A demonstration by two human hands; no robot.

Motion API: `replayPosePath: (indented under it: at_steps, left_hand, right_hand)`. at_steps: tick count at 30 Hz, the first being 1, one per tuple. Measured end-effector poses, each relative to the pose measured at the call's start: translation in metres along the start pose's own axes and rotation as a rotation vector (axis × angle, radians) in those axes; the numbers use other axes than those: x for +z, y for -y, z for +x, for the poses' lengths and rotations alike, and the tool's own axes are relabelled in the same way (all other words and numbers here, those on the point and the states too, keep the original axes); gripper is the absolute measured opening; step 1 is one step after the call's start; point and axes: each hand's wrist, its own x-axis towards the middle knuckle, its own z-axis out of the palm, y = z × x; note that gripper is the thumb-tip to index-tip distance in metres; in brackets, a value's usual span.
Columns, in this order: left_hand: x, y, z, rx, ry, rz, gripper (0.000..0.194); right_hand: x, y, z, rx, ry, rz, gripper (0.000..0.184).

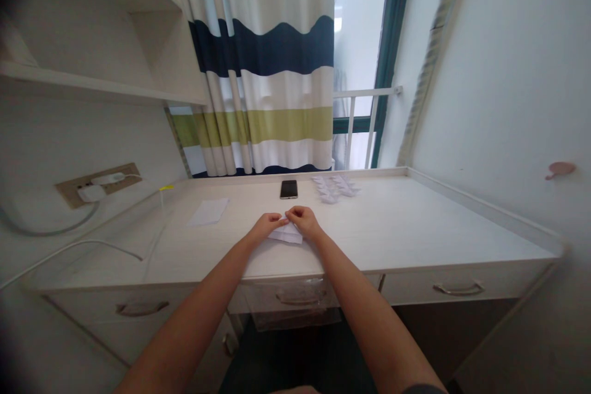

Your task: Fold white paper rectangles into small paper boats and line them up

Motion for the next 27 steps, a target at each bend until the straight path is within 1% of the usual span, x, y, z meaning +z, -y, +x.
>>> replayPosePath:
  at_steps: [7,14,22,27]
  left_hand:
    - [0.0004,0.003,0.0026,-0.008,-0.004,0.015,0.05]
    - [0.0006,0.0022,0.0014,0.005,0.007,0.017,0.048]
    - [0.0016,-0.0009,-0.0005,0.012,0.034,-0.029,0.048]
    - [0.0024,-0.0023,-0.0007,0.011,0.039,-0.037,0.049]
  right_hand:
    - [0.0004,-0.0035,0.0016,-0.009,0.017,-0.016,0.025]
    - [0.0001,-0.0037,0.0003,-0.023,0.063,-0.016,0.023]
    - [0.0005,-0.0062,0.0013,-0.088,0.029,-0.074,0.02]
    - [0.0018,-0.0054,0.0024,-0.032,0.012,0.004,0.023]
